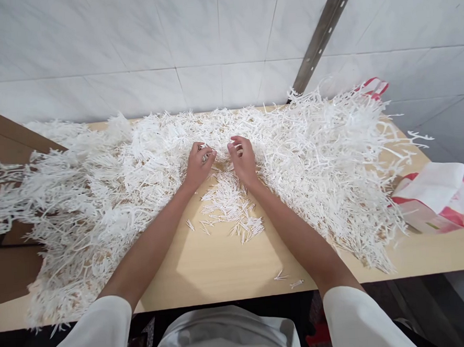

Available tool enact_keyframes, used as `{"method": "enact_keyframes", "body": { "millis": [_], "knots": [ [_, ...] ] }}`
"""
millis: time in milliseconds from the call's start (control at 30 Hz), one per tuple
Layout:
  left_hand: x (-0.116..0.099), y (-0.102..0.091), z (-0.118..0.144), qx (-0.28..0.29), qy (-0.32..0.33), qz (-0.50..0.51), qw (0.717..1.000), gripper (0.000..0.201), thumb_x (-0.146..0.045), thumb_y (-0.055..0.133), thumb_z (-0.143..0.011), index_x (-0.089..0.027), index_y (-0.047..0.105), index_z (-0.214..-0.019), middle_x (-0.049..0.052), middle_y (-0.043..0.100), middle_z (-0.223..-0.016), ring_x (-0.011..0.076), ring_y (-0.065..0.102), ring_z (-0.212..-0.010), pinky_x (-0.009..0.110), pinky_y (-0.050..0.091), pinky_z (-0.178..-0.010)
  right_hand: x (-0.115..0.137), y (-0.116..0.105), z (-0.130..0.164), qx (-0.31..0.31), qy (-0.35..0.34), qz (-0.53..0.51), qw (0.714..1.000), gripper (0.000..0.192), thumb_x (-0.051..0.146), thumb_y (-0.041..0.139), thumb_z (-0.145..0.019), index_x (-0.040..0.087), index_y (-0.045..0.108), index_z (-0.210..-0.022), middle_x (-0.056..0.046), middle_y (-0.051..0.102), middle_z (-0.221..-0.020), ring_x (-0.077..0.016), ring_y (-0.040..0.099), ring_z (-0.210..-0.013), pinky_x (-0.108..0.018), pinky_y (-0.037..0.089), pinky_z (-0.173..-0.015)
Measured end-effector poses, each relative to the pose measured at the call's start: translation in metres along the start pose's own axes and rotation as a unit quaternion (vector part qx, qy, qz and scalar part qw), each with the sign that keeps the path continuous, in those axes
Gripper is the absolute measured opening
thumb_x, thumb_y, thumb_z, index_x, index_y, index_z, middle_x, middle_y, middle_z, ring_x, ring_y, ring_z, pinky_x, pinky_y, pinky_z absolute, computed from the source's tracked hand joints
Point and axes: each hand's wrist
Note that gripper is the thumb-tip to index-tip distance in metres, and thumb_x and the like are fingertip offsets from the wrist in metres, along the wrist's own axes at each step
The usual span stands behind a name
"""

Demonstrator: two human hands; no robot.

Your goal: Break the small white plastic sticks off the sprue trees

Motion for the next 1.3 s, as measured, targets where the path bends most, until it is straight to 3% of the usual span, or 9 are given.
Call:
{"method": "enact_keyframes", "body": {
  "millis": [133, 200, 367, 533, 800, 900, 1067, 1200, 1300],
  "knots": [
    [0.003, 0.0, 0.0, 0.009, 0.011, -0.006, 1.0, 0.03, -0.043, 0.041, -0.097, -0.024, 0.064, -0.102, 0.008, 0.055, -0.113, 0.0206, 0.052, -0.119, 0.037, 0.044, -0.098, -0.006, 0.003, -0.004, 0.131, -0.052, 0.053, 0.989, 0.045, 0.063, 0.047, -0.089, 0.022, 0.066, -0.093, -0.005, 0.065, -0.091, -0.0173, 0.058, -0.086, -0.034, 0.047, -0.078],
    [0.005, 0.0, 0.0, 0.01, 0.013, -0.01, 1.0, 0.033, -0.045, 0.038, -0.098, -0.024, 0.063, -0.103, 0.009, 0.056, -0.113, 0.0207, 0.052, -0.12, 0.037, 0.045, -0.098, -0.007, 0.004, -0.003, 0.163, -0.087, 0.075, 0.98, 0.047, 0.063, 0.045, -0.089, 0.022, 0.067, -0.088, -0.005, 0.065, -0.085, -0.0176, 0.058, -0.082, -0.035, 0.046, -0.079],
    [0.003, 0.0, 0.002, 0.007, 0.027, -0.031, 0.999, 0.03, -0.039, 0.037, -0.098, -0.024, 0.063, -0.102, 0.009, 0.055, -0.111, 0.0219, 0.054, -0.115, 0.038, 0.045, -0.095, -0.003, 0.002, 0.0, 0.112, -0.114, 0.083, 0.984, 0.039, 0.058, 0.05, -0.089, 0.022, 0.065, -0.089, -0.006, 0.063, -0.096, -0.0173, 0.059, -0.085, -0.035, 0.048, -0.08],
    [0.002, 0.002, 0.003, -0.005, 0.039, -0.037, 0.999, 0.021, -0.031, 0.045, -0.096, -0.023, 0.064, -0.096, 0.008, 0.055, -0.11, 0.0224, 0.056, -0.111, 0.038, 0.044, -0.091, 0.0, 0.003, 0.002, 0.118, -0.136, 0.124, 0.976, 0.03, 0.049, 0.044, -0.095, 0.023, 0.057, -0.088, -0.007, 0.058, -0.096, -0.0215, 0.054, -0.097, -0.04, 0.045, -0.088],
    [0.003, 0.004, 0.001, -0.017, 0.042, 0.026, 0.999, 0.017, -0.033, 0.054, -0.092, -0.022, 0.067, -0.092, 0.006, 0.055, -0.106, 0.0204, 0.056, -0.108, 0.035, 0.044, -0.092, -0.006, 0.003, -0.002, 0.125, -0.079, 0.042, 0.988, 0.033, 0.053, 0.044, -0.094, 0.023, 0.053, -0.082, -0.005, 0.053, -0.093, -0.0194, 0.052, -0.094, -0.039, 0.045, -0.088],
    [0.003, 0.005, 0.001, -0.029, 0.023, 0.036, 0.999, 0.016, -0.032, 0.055, -0.091, -0.021, 0.067, -0.091, 0.006, 0.054, -0.104, 0.0196, 0.056, -0.106, 0.034, 0.044, -0.092, -0.008, 0.002, -0.003, 0.143, -0.075, 0.043, 0.986, 0.036, 0.055, 0.044, -0.094, 0.023, 0.057, -0.083, -0.005, 0.055, -0.095, -0.0197, 0.053, -0.098, -0.04, 0.044, -0.092],
    [0.006, 0.004, 0.0, -0.025, 0.001, 0.035, 0.999, 0.008, -0.025, 0.06, -0.086, -0.02, 0.065, -0.084, 0.005, 0.053, -0.098, 0.0182, 0.057, -0.095, 0.032, 0.046, -0.086, -0.003, -0.002, 0.001, 0.191, -0.148, 0.068, 0.968, 0.035, 0.053, 0.044, -0.094, 0.024, 0.061, -0.084, -0.007, 0.053, -0.122, -0.0235, 0.045, -0.121, -0.049, 0.034, -0.108],
    [0.011, 0.002, -0.002, -0.061, -0.032, 0.064, 0.996, 0.01, -0.022, 0.057, -0.089, -0.019, 0.064, -0.081, 0.005, 0.053, -0.095, 0.0164, 0.057, -0.092, 0.03, 0.047, -0.084, 0.006, 0.0, 0.007, 0.261, -0.212, 0.064, 0.94, 0.036, 0.052, 0.046, -0.094, 0.023, 0.06, -0.076, -0.006, 0.058, -0.118, -0.0241, 0.049, -0.118, -0.051, 0.037, -0.105],
    [0.012, 0.004, -0.003, -0.065, -0.017, 0.087, 0.994, 0.012, -0.029, 0.058, -0.09, -0.021, 0.066, -0.086, 0.005, 0.053, -0.097, 0.0169, 0.056, -0.097, 0.03, 0.047, -0.087, 0.005, 0.0, 0.006, 0.146, -0.14, 0.029, 0.979, 0.033, 0.054, 0.053, -0.09, 0.024, 0.06, -0.079, -0.005, 0.058, -0.109, -0.0214, 0.054, -0.108, -0.043, 0.048, -0.093]
  ]
}}
Point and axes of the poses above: each hand's wrist, its own z-axis away from the middle knuckle, its own y-axis out of the palm, x = y × z
